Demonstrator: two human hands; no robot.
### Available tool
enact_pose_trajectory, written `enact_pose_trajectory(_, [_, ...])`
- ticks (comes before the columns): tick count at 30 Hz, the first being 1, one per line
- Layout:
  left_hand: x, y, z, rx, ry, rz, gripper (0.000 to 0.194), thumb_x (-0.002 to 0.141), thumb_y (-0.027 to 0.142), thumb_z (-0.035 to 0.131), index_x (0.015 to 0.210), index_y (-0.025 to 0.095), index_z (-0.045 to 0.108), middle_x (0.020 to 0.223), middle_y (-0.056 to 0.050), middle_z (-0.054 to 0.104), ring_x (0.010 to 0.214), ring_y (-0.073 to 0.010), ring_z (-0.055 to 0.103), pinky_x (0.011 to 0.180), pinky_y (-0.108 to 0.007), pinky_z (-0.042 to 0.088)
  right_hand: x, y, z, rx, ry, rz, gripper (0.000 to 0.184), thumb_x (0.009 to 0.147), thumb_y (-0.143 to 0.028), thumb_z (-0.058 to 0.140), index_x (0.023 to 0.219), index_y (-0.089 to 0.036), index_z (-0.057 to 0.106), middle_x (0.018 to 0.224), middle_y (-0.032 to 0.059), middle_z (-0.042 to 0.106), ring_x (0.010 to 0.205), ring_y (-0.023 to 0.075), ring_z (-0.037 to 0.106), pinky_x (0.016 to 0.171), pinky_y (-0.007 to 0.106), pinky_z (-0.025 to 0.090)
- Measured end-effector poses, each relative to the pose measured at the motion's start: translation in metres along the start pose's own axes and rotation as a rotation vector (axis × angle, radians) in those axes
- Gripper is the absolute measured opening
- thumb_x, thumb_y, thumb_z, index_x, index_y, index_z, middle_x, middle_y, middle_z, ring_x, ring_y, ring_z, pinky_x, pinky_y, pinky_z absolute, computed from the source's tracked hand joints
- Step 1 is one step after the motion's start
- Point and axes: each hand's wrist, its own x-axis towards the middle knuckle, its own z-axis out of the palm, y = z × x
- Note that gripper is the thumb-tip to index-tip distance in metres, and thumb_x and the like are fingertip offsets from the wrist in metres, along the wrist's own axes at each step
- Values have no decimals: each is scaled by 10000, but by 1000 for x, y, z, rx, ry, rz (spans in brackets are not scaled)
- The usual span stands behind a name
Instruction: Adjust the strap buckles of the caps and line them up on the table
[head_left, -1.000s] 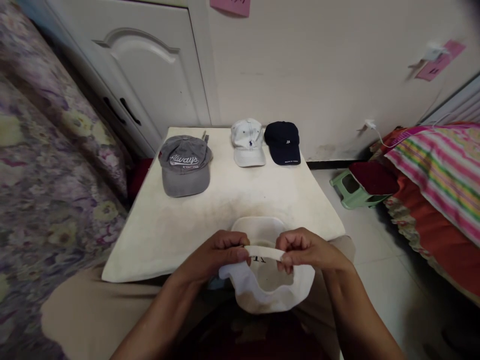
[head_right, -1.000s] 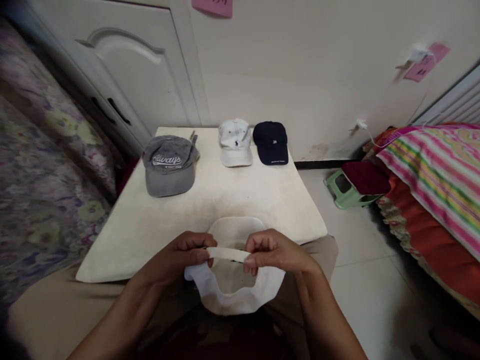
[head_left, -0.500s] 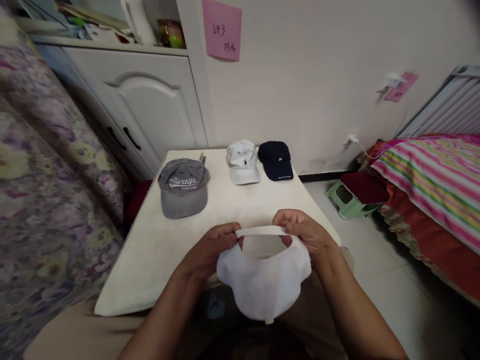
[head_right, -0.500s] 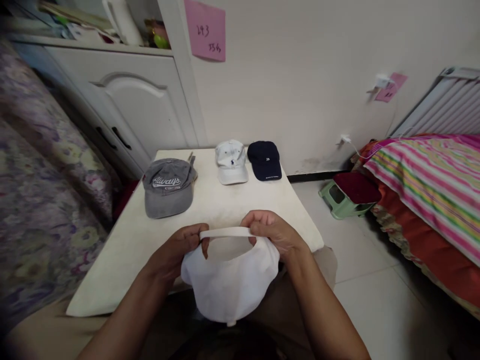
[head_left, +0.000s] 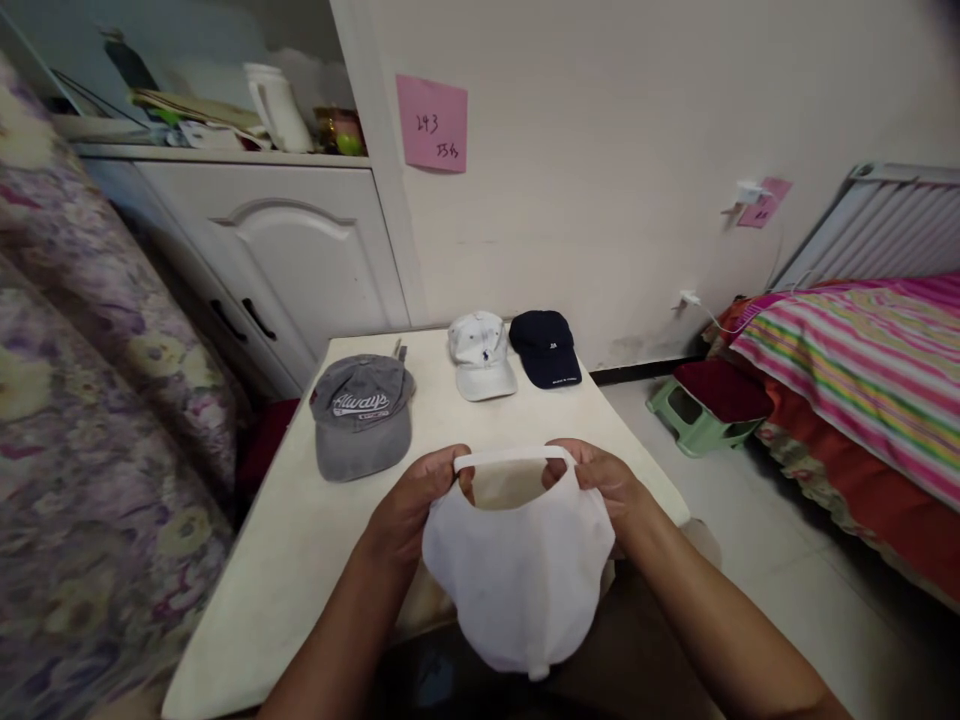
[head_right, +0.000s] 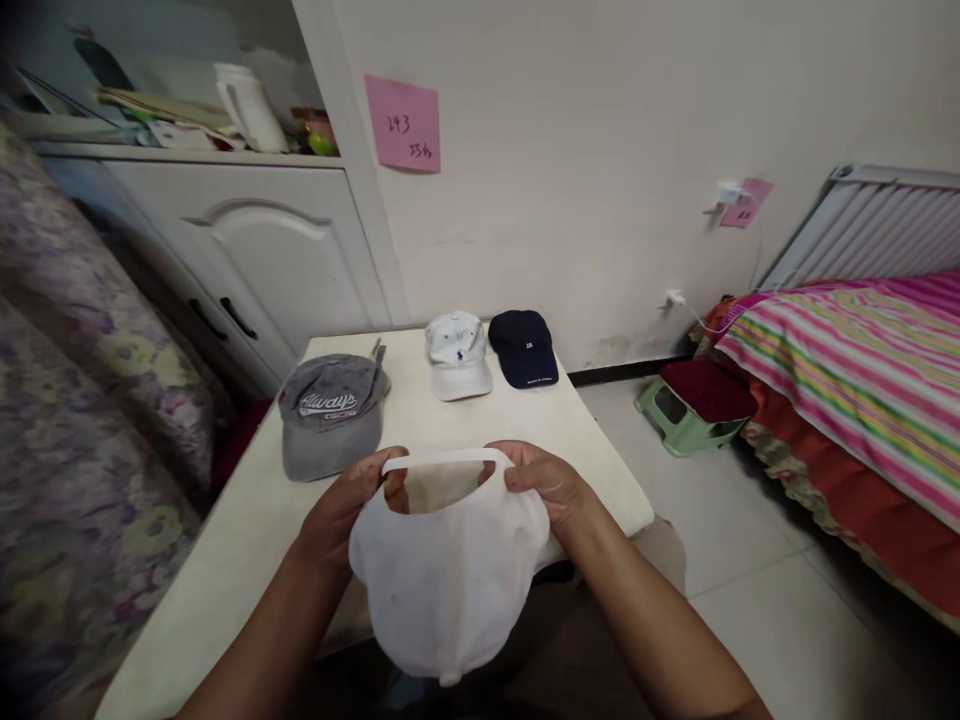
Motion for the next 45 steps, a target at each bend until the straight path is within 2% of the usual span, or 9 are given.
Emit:
enact_pose_trajectory(6, [-1,-5,-12,-80,20,93,244,649,232,812,809,115,672,587,9,599,483,-114,572,467,-189,488,13,1,9,32,-42,-39,366,657,-273,890,845,-105,625,723,26,710,567,108,656,539,172,512])
enact_pose_trajectory(10, [-3,-8,-12,-102,8,86,177,686,252,760,764,133,655,533,21,552,449,-120,554,435,-203,484,18,4,10,39,-40,-82,345,666,-267,877,845,-110,628,744,40,721,594,123,673,564,184,521])
enact_pose_trajectory(15, [-1,-14,2,-160,147,153,122,743,205,761,774,136,665,580,15,619,454,-101,572,466,-183,497,22,9,9,73,29,-133,331,655,-247,868,874,-120,655,703,6,713,597,117,677,581,174,531])
enact_pose_trajectory(20, [-3,-20,-13,-227,163,156,213,756,306,749,876,136,701,611,-12,672,533,-171,661,521,-249,558,22,3,9,69,135,-176,331,666,-238,841,942,-138,689,783,10,762,662,131,709,652,194,565])
enact_pose_trajectory(27, [3,-17,-24,-254,244,137,150,846,175,606,953,152,708,791,-35,763,641,-185,725,603,-256,593,24,-6,-16,19,230,-212,258,706,-226,809,929,-141,711,804,25,778,681,141,722,686,216,582])
enact_pose_trajectory(30, [15,-11,-24,-281,226,193,214,881,125,521,945,171,720,800,-25,782,768,-204,756,755,-284,608,21,-7,-31,6,246,-228,240,669,-234,828,861,-142,718,770,28,777,657,146,719,665,211,583])
enact_pose_trajectory(34, [30,-5,-36,-312,163,135,272,927,162,473,979,164,741,844,-55,802,1033,-259,726,1026,-368,506,20,-5,-44,-6,261,-223,252,669,-231,824,871,-124,719,766,51,775,675,172,733,666,228,591])
enact_pose_trajectory(40, [34,-12,-65,-357,27,110,549,988,448,309,1082,145,758,1051,-121,786,1324,-300,529,1149,-461,355,35,-10,-58,19,318,-292,231,722,-139,757,946,-149,702,843,23,787,805,175,753,782,241,598])
enact_pose_trajectory(45, [31,-19,-74,-379,60,124,490,991,275,314,1027,143,784,1005,-107,796,1285,-275,572,1165,-432,335,39,-15,-64,49,328,-293,221,756,-114,705,975,-144,692,865,37,793,857,202,758,848,303,601])
